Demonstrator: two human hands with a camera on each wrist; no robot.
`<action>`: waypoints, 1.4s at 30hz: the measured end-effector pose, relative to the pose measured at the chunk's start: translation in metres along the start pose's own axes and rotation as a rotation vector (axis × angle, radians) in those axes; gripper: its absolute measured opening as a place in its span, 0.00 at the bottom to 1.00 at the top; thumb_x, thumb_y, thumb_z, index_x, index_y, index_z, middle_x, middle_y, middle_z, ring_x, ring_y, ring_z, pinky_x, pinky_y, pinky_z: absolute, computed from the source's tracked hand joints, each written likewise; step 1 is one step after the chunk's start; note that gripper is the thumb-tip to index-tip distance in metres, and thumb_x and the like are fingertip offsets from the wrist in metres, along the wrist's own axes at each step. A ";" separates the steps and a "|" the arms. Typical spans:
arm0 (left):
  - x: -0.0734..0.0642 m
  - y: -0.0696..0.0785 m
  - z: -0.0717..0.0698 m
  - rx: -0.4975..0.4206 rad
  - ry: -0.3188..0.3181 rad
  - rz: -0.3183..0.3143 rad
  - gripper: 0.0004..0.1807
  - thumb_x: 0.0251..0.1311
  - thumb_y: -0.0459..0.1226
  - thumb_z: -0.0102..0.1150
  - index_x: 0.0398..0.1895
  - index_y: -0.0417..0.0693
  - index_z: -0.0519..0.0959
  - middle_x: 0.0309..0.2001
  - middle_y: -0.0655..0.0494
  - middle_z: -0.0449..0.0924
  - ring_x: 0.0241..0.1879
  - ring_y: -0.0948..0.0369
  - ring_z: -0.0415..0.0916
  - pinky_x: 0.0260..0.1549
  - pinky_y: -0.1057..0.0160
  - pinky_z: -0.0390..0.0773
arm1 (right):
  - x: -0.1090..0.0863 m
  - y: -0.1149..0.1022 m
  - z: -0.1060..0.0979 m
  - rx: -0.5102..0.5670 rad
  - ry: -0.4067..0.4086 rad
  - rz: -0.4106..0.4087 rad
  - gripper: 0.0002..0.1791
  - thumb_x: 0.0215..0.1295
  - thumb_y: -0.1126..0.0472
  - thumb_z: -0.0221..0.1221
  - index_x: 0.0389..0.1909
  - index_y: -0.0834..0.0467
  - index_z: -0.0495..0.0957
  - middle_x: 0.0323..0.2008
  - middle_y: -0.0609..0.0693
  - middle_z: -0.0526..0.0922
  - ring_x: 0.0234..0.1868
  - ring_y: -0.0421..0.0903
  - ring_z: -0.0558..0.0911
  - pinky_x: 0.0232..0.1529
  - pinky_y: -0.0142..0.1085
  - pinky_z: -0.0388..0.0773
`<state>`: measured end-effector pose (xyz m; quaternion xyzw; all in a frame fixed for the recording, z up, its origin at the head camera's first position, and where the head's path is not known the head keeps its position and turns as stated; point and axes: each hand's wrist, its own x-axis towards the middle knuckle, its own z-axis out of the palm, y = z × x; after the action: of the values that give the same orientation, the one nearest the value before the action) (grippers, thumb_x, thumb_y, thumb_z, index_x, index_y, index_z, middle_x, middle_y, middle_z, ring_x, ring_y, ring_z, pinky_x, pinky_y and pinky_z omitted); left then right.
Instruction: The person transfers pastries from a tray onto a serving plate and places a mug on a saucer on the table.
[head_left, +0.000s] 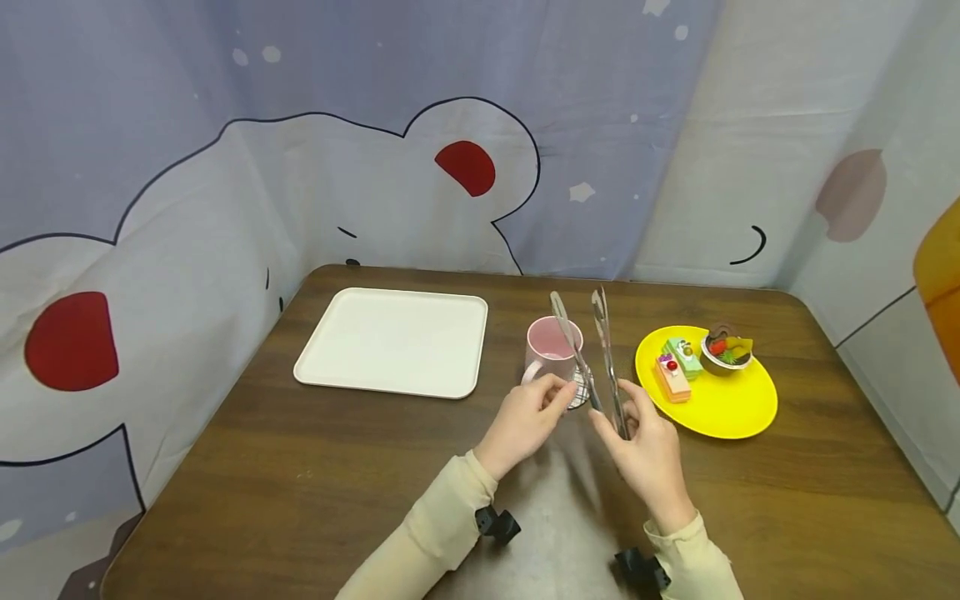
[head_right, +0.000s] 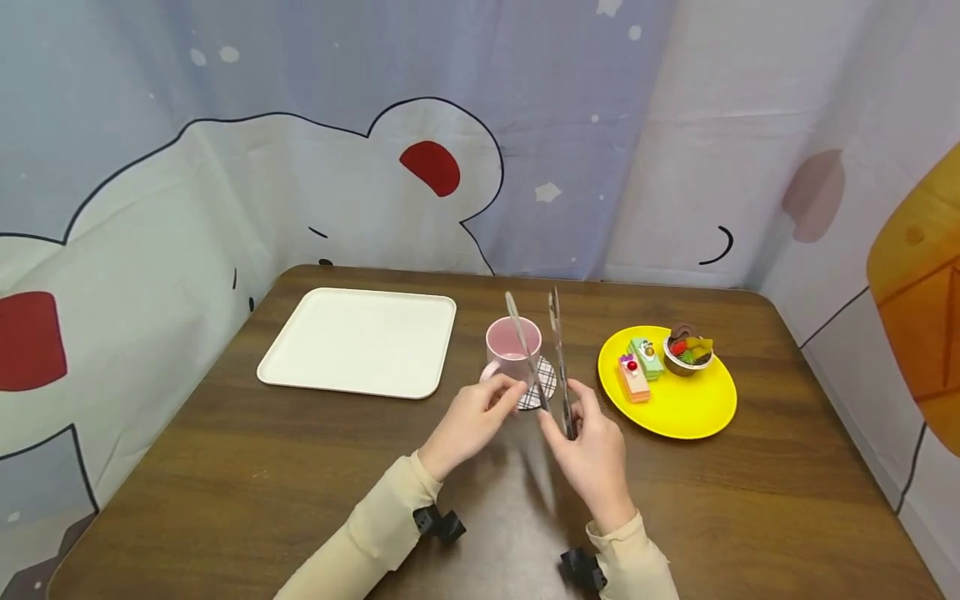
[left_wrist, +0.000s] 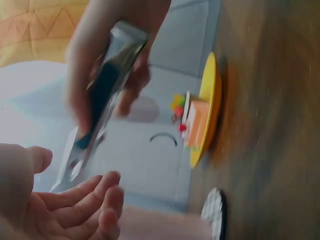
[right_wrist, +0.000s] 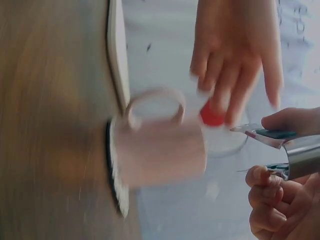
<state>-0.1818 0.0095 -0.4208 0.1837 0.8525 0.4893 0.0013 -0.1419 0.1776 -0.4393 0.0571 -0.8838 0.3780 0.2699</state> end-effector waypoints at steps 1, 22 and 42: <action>-0.001 0.001 0.001 -0.033 -0.029 -0.017 0.19 0.72 0.49 0.46 0.41 0.45 0.80 0.28 0.51 0.84 0.24 0.64 0.77 0.25 0.71 0.72 | -0.001 -0.005 0.003 -0.007 0.008 -0.040 0.28 0.48 0.64 0.71 0.52 0.66 0.74 0.16 0.49 0.75 0.16 0.31 0.59 0.17 0.27 0.56; -0.012 -0.049 -0.083 -0.210 0.007 -0.232 0.18 0.73 0.40 0.43 0.43 0.32 0.76 0.15 0.48 0.77 0.07 0.66 0.71 0.23 0.41 0.78 | -0.012 -0.011 0.024 0.133 -0.068 -0.123 0.22 0.57 0.69 0.66 0.54 0.60 0.75 0.24 0.44 0.77 0.25 0.31 0.72 0.23 0.26 0.69; -0.032 -0.128 -0.153 0.645 0.097 -0.351 0.16 0.69 0.34 0.47 0.24 0.37 0.77 0.19 0.47 0.76 0.16 0.58 0.67 0.17 0.63 0.65 | -0.011 0.015 0.022 0.016 -0.052 -0.047 0.14 0.60 0.66 0.63 0.48 0.60 0.79 0.24 0.48 0.81 0.24 0.34 0.73 0.24 0.29 0.72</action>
<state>-0.2199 -0.1865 -0.4533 0.0022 0.9806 0.1957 -0.0130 -0.1468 0.1712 -0.4672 0.0894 -0.8859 0.3769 0.2552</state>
